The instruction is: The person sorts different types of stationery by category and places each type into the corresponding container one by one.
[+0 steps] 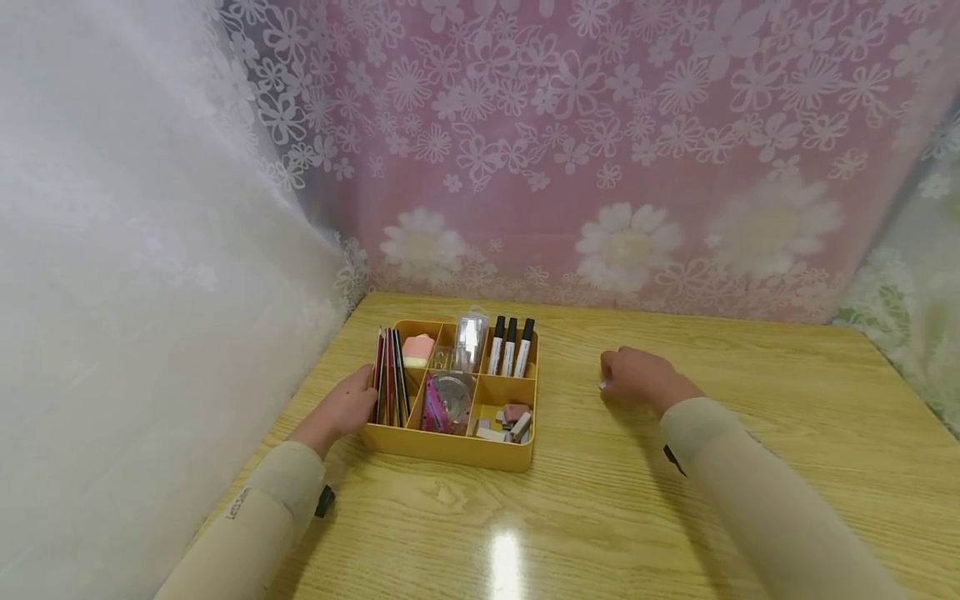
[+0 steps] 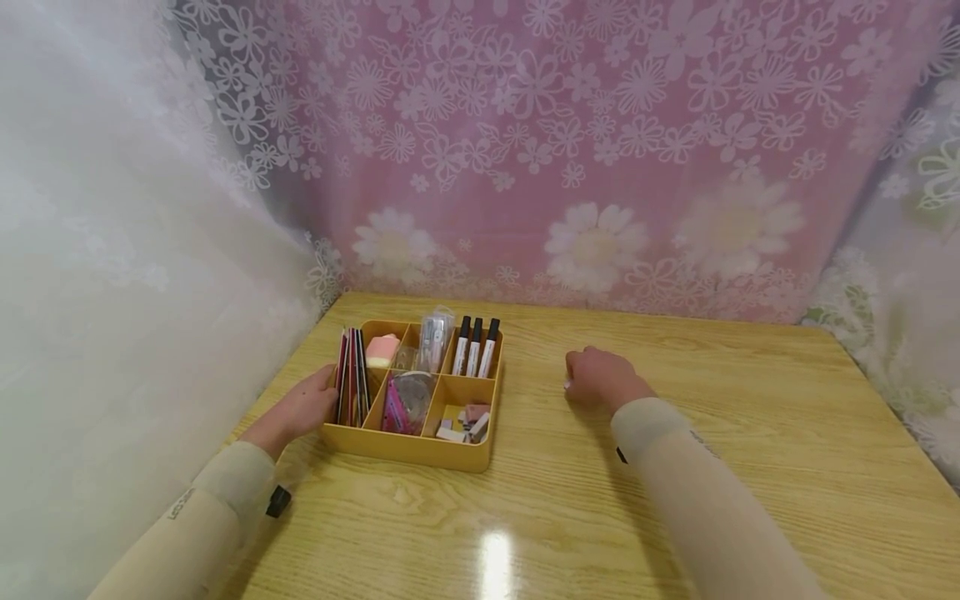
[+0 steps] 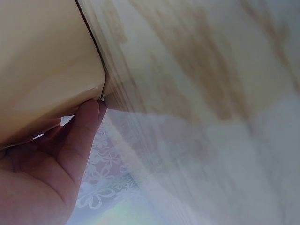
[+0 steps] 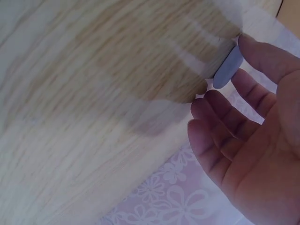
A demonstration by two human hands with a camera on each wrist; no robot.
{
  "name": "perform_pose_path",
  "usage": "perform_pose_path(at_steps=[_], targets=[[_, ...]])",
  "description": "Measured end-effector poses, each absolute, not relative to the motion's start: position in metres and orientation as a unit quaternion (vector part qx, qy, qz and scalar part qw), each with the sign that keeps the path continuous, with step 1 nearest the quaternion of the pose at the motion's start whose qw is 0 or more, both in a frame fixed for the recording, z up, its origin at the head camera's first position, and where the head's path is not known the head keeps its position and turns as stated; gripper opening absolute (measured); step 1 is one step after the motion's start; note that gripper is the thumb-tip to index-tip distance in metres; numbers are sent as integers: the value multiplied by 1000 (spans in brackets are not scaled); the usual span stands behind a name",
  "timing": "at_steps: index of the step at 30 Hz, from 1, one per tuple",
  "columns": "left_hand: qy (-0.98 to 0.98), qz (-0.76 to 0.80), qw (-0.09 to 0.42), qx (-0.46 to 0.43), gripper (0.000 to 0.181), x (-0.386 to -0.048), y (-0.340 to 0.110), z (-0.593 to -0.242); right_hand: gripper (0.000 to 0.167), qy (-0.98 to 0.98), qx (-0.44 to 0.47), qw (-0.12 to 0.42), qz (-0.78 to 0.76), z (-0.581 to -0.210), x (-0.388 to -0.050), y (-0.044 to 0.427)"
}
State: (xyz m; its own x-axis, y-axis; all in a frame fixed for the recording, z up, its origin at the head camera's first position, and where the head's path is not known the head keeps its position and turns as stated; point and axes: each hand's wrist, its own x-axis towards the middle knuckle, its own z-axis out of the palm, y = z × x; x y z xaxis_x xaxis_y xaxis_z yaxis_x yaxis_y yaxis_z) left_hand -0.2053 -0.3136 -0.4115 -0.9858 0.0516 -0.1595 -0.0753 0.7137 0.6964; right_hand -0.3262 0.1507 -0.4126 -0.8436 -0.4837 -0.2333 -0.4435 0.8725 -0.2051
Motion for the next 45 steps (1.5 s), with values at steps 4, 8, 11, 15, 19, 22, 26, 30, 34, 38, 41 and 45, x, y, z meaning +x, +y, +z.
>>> perform_pose_path(at_steps=[4,8,11,15,19,22,26,30,34,38,41,45], targets=[[922,378,86,-4,52,-205,-312,-411,7,957,-239,150,-64,-413,-329,150],[921,379,88,-2,53,-205,-311,-410,4,956,-240,154,-68,-413,-331,151],[920,381,87,-3,53,-206,-310,-411,5,955,-247,148,-78,-413,-332,150],[916,391,91,-10,52,-206,-309,-411,7,950,-267,128,-100,-404,-328,143],[912,398,95,-19,52,-206,-309,-412,10,942,-297,103,-114,-387,-315,131],[913,395,94,-24,52,-206,-308,-412,11,938,-317,85,-114,-376,-304,122],[914,393,94,-30,52,-205,-307,-412,10,933,-337,65,-112,-365,-293,111],[916,390,94,-24,52,-206,-306,-411,9,925,-360,48,-116,-357,-283,100],[916,391,91,-23,52,-206,-307,-411,9,916,-380,46,-118,-352,-274,89],[919,384,84,-19,52,-206,-308,-412,12,907,-400,53,-121,-351,-266,79],[920,383,86,-19,52,-206,-309,-412,16,896,-423,54,-124,-351,-260,73],[916,390,89,-23,51,-207,-309,-413,16,883,-451,50,-120,-352,-252,65]])
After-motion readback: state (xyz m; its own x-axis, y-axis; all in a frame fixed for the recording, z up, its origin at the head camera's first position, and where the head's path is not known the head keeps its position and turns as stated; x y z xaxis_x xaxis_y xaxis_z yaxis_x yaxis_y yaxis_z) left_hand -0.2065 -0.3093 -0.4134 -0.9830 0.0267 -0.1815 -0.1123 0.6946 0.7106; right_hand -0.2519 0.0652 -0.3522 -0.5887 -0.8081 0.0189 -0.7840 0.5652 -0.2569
